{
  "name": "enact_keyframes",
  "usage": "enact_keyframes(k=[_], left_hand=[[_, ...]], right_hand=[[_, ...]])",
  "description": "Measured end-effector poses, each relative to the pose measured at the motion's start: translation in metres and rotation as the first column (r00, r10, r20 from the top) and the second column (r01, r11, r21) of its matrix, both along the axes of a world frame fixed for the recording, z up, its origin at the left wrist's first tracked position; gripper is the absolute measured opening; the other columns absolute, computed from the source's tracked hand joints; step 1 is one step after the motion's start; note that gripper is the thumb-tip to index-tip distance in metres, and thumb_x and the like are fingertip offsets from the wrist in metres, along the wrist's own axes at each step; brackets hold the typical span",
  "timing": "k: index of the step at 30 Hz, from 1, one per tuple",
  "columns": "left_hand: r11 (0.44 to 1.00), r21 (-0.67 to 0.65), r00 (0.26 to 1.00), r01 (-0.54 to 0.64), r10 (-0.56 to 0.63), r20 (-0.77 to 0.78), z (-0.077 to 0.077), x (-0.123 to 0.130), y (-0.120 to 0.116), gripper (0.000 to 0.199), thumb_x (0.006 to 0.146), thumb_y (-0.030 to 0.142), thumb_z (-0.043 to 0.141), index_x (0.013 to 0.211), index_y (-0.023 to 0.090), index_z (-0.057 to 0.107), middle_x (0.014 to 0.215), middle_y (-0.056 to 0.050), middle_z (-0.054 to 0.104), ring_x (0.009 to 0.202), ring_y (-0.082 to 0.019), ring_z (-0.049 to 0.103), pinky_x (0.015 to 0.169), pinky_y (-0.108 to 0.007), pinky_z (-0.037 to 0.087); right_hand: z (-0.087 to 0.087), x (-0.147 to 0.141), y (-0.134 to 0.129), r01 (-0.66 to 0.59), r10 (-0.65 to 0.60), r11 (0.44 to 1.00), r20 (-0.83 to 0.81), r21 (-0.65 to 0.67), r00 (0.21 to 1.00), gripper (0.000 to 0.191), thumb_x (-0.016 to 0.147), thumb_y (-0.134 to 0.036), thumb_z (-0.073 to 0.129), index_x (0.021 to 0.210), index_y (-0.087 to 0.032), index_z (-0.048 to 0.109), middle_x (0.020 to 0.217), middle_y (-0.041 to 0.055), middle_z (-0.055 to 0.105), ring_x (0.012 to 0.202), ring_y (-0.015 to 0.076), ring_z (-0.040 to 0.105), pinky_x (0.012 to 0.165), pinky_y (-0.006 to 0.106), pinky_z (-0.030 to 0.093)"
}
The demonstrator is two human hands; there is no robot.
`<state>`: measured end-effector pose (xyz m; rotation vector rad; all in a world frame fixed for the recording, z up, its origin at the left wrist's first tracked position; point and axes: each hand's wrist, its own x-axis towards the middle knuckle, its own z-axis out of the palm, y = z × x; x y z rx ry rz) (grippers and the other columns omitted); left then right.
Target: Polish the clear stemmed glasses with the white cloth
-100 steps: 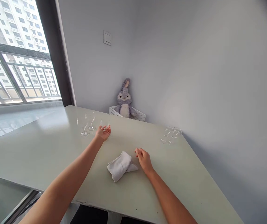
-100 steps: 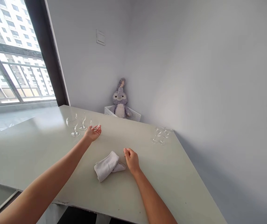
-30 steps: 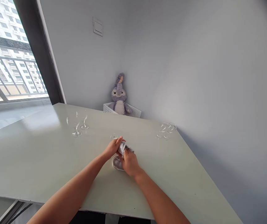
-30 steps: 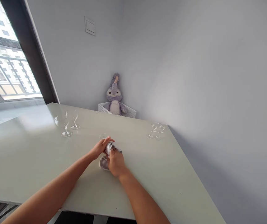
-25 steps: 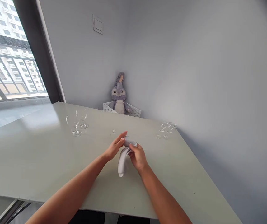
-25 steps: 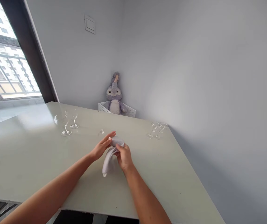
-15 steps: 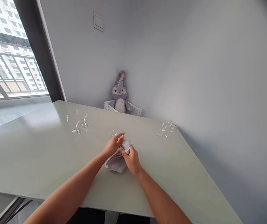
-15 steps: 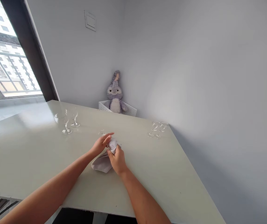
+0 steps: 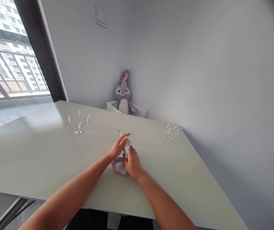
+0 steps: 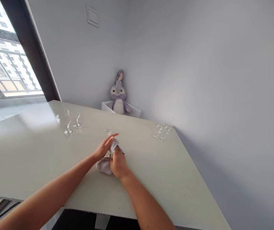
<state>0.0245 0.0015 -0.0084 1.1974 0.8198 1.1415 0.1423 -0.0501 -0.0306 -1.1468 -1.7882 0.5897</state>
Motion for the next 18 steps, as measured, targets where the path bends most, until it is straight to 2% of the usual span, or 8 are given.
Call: enact_keyframes(k=[3, 5, 7, 9, 12, 14, 15, 18], left_hand=[[0.99, -0.072, 0.992, -0.121, 0.119, -0.035, -0.003, 0.0, 0.004, 0.039, 0.079, 0.048, 0.048, 0.099, 0.018, 0.063, 0.06, 0.001, 0.054, 0.055, -0.013, 0.048, 0.052, -0.022, 0.037], [0.973, -0.151, 0.985, -0.174, 0.172, -0.028, -0.006, -0.001, 0.01, 0.041, 0.078, 0.05, 0.047, 0.093, 0.016, 0.064, 0.056, 0.001, 0.052, 0.049, -0.011, 0.047, 0.047, -0.022, 0.036], [0.953, -0.191, 0.971, -0.236, 0.239, -0.007, -0.01, -0.005, 0.017, 0.04, 0.077, 0.049, 0.048, 0.091, 0.014, 0.063, 0.057, 0.0, 0.054, 0.046, -0.011, 0.049, 0.046, -0.022, 0.037], [0.929, -0.19, 0.946, -0.317, 0.324, 0.007, -0.012, -0.012, 0.024, 0.037, 0.077, 0.046, 0.048, 0.091, 0.014, 0.061, 0.062, -0.003, 0.059, 0.047, -0.013, 0.053, 0.046, -0.024, 0.04], [0.891, -0.128, 0.899, -0.436, 0.439, -0.005, -0.013, -0.022, 0.029, 0.033, 0.079, 0.042, 0.047, 0.095, 0.015, 0.059, 0.067, -0.005, 0.062, 0.052, -0.015, 0.059, 0.049, -0.024, 0.042], [0.875, -0.072, 0.878, -0.478, 0.476, -0.045, -0.013, -0.023, 0.027, 0.032, 0.081, 0.041, 0.046, 0.098, 0.017, 0.059, 0.068, -0.004, 0.062, 0.054, -0.015, 0.059, 0.051, -0.024, 0.043], [0.873, -0.04, 0.873, -0.486, 0.482, -0.078, -0.012, -0.021, 0.025, 0.032, 0.081, 0.041, 0.046, 0.098, 0.018, 0.06, 0.068, -0.004, 0.062, 0.056, -0.015, 0.059, 0.052, -0.025, 0.043], [0.889, 0.066, 0.87, -0.454, 0.458, -0.184, -0.011, -0.012, 0.014, 0.031, 0.081, 0.043, 0.048, 0.094, 0.02, 0.063, 0.073, -0.004, 0.064, 0.068, -0.017, 0.06, 0.062, -0.026, 0.044]], right_hand=[[0.002, 0.006, 0.006, -0.11, 0.067, 0.984, 0.28, 0.14, 0.958, 0.043, 0.077, -0.012, 0.041, 0.12, -0.018, 0.05, 0.11, 0.0126, 0.06, 0.105, 0.0256, 0.053, 0.086, 0.041, 0.043], [0.006, 0.011, 0.01, -0.135, 0.074, 0.975, 0.315, 0.175, 0.946, 0.042, 0.078, -0.011, 0.039, 0.118, -0.017, 0.052, 0.111, 0.0137, 0.06, 0.106, 0.0256, 0.053, 0.085, 0.04, 0.043], [0.01, 0.017, 0.011, -0.117, 0.067, 0.974, 0.249, 0.191, 0.966, 0.038, 0.079, -0.012, 0.04, 0.113, -0.019, 0.056, 0.111, 0.0128, 0.06, 0.106, 0.025, 0.053, 0.086, 0.039, 0.043], [0.013, 0.022, 0.01, -0.035, 0.017, 0.987, 0.117, 0.154, 0.993, 0.032, 0.08, -0.017, 0.043, 0.107, -0.021, 0.059, 0.102, 0.0099, 0.064, 0.097, 0.0237, 0.057, 0.083, 0.037, 0.045], [0.019, 0.027, 0.004, 0.206, -0.201, 0.978, -0.114, 0.034, 0.973, 0.026, 0.085, -0.028, 0.043, 0.104, -0.021, 0.059, 0.082, 0.0055, 0.066, 0.078, 0.0214, 0.06, 0.074, 0.035, 0.047], [0.025, 0.024, -0.002, 0.268, -0.254, 0.962, -0.186, 0.053, 0.949, 0.031, 0.087, -0.032, 0.041, 0.112, -0.02, 0.055, 0.091, 0.0071, 0.065, 0.086, 0.0225, 0.059, 0.078, 0.037, 0.046], [0.027, 0.022, -0.004, 0.221, -0.201, 0.969, -0.169, 0.109, 0.965, 0.034, 0.087, -0.033, 0.042, 0.116, -0.02, 0.053, 0.102, 0.0086, 0.063, 0.096, 0.0241, 0.057, 0.085, 0.039, 0.043], [0.034, 0.01, -0.009, -0.121, 0.107, 0.966, 0.071, 0.23, 0.992, 0.039, 0.085, -0.035, 0.046, 0.121, -0.022, 0.052, 0.126, 0.0076, 0.051, 0.123, 0.0269, 0.038, 0.101, 0.046, 0.029]])
